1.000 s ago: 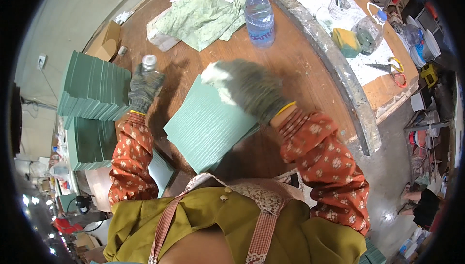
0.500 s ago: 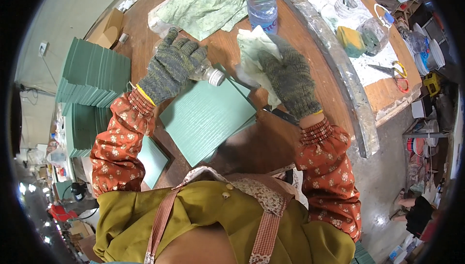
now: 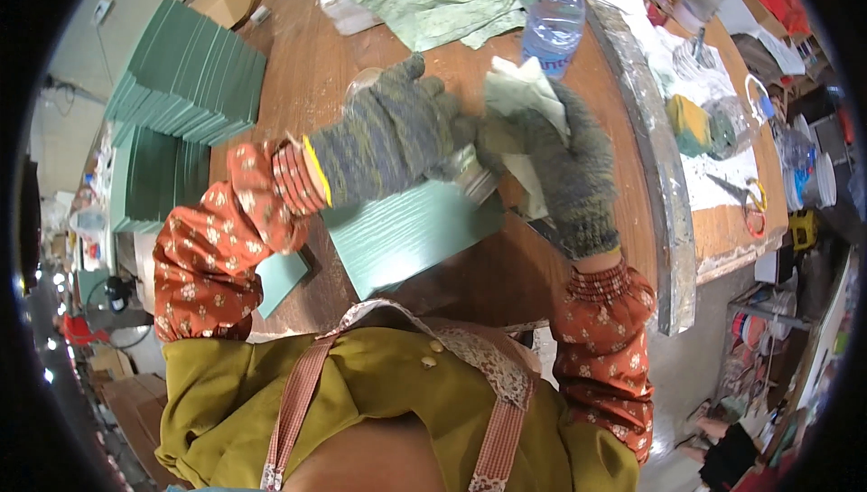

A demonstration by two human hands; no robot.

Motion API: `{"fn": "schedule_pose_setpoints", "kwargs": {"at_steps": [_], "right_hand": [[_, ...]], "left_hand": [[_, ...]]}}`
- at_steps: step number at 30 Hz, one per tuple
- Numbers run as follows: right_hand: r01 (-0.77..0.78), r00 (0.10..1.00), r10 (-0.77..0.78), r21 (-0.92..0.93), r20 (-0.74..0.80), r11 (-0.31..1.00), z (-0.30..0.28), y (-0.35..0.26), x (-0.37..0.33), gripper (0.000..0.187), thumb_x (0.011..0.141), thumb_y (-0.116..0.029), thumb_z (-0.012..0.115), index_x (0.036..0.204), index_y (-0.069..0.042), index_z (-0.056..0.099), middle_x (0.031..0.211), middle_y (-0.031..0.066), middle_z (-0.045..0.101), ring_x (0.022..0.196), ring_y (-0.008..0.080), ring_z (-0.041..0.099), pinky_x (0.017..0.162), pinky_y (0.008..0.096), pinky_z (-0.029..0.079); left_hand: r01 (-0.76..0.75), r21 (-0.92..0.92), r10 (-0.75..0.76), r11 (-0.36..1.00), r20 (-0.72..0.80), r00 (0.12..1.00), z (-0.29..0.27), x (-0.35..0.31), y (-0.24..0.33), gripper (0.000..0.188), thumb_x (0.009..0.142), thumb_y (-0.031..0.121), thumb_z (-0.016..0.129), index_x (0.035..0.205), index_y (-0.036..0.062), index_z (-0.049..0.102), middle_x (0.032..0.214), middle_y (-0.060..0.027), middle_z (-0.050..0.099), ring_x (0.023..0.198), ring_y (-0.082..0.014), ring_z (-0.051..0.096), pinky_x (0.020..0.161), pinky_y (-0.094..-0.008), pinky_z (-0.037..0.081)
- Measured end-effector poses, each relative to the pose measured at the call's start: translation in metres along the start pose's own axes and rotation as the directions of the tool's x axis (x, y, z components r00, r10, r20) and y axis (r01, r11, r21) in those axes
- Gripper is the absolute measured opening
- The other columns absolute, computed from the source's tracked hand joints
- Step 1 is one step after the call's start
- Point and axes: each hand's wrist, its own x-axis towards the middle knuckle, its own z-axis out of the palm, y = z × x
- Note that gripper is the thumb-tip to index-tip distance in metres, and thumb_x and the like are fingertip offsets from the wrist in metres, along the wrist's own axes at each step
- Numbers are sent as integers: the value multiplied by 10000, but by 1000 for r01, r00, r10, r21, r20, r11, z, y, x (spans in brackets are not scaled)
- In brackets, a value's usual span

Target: Using a cloth and a liquid solution to clean and wipe down green foam blocks.

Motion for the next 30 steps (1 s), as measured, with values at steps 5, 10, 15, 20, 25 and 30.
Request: {"fn": "schedule_pose_setpoints", "kwargs": {"at_steps": [5,10,15,20,25,30], "right_hand": [[131,986,-100,-240,135,962,7,-7,-18,442,875,-208,635,1265,-41,509,1143,163,595,1015,298,601,844,402,500],[678,735,-386,-627,557,385,35,-1,-35,438,833,-235,636,1218,-51,535,1234,179,523,1088,350,525,902,463,451],[686,720,-258,-607,644,401,34,16,-30,438,854,-239,610,1250,-67,537,1312,191,473,1188,391,456,984,479,394],[711,698,-312,-573,645,407,48,9,-34,427,865,-244,609,1246,-66,539,1312,184,482,1204,404,445,989,486,395],[709,696,-269,-577,666,406,47,13,-32,429,852,-229,631,1241,-70,543,1297,178,496,1197,407,451,975,481,412],[742,665,-267,-580,697,336,61,6,-29,411,855,-272,622,1216,-86,561,1292,163,503,1219,387,442,1025,470,369]], "left_hand": [[129,-353,-147,927,-25,989,16,-21,-55,383,719,317,712,1014,90,620,941,-146,633,862,-307,634,783,-394,503],[601,-594,-645,535,173,745,86,-60,-142,427,742,270,758,1097,99,593,979,-81,645,857,-221,641,813,-360,512],[616,-787,-913,33,227,339,148,-103,-154,524,742,253,781,1178,74,551,1053,-65,628,932,-192,610,862,-320,485],[393,-918,-979,-51,123,161,153,-172,-129,788,699,409,779,1268,-29,455,1237,-198,570,1134,-292,557,971,-353,424],[404,-904,-974,-143,202,107,64,-149,9,896,703,262,806,1391,-33,315,1351,-242,459,1251,-345,456,1041,-400,371],[164,-969,-932,-185,226,284,79,-132,125,1073,699,309,804,1458,-12,117,1460,-244,280,1275,-361,421,1056,-413,357]]}}
